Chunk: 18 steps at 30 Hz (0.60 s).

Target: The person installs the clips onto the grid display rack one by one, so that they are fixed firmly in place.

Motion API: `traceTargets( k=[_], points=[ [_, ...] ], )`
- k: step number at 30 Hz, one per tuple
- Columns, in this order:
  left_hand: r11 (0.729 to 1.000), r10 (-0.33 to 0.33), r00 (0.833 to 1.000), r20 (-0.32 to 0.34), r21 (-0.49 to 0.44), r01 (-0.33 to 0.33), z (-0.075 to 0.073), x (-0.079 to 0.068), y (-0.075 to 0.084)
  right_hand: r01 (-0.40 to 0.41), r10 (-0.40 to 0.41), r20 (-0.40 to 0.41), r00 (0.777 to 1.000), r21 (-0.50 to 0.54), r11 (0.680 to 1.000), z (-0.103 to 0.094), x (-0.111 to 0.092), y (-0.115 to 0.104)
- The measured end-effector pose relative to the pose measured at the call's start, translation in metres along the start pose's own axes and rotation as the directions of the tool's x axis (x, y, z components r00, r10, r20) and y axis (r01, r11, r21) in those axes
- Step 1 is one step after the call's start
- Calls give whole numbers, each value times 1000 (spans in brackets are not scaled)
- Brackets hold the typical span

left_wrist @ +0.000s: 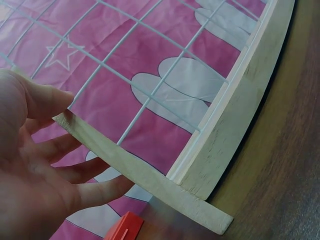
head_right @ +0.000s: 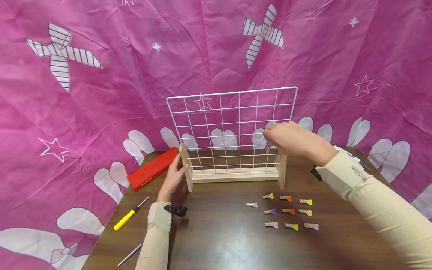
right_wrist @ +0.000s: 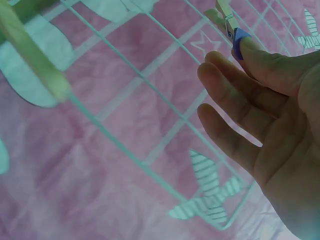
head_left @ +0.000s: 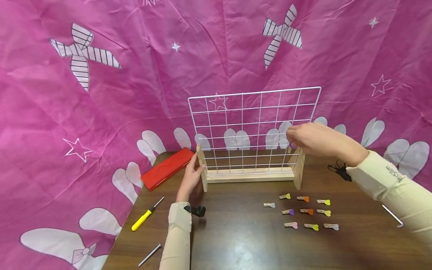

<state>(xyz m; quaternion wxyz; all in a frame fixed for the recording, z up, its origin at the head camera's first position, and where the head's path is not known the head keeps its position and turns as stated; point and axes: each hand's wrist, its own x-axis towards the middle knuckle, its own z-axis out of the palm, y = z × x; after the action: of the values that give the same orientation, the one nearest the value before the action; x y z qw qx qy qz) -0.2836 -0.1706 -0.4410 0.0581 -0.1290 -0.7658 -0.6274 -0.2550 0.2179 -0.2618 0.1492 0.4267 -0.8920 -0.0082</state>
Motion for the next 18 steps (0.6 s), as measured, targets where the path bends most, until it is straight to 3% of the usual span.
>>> traceTargets(
  k=[7,9,13,18],
  points=[
    [1000,12,1000,-25,0,-12,-2,3,-20,5,-5,-5,1000,-45,999,-28,43,-8],
    [1000,10,1000,-27,-1,-10,-4,1,-18,13,-14,-14,1000,-50,999,-34,56,-10],
    [1000,0,1000,-3,-11,0,-4,-5,1,14,-16,-32,999,-52,999,-51,81,-18],
    [1000,30,1000,9,-7,-30,-1,-3,3,17,-21,-53,998,-90,996,-72,109,-30]
  ],
)
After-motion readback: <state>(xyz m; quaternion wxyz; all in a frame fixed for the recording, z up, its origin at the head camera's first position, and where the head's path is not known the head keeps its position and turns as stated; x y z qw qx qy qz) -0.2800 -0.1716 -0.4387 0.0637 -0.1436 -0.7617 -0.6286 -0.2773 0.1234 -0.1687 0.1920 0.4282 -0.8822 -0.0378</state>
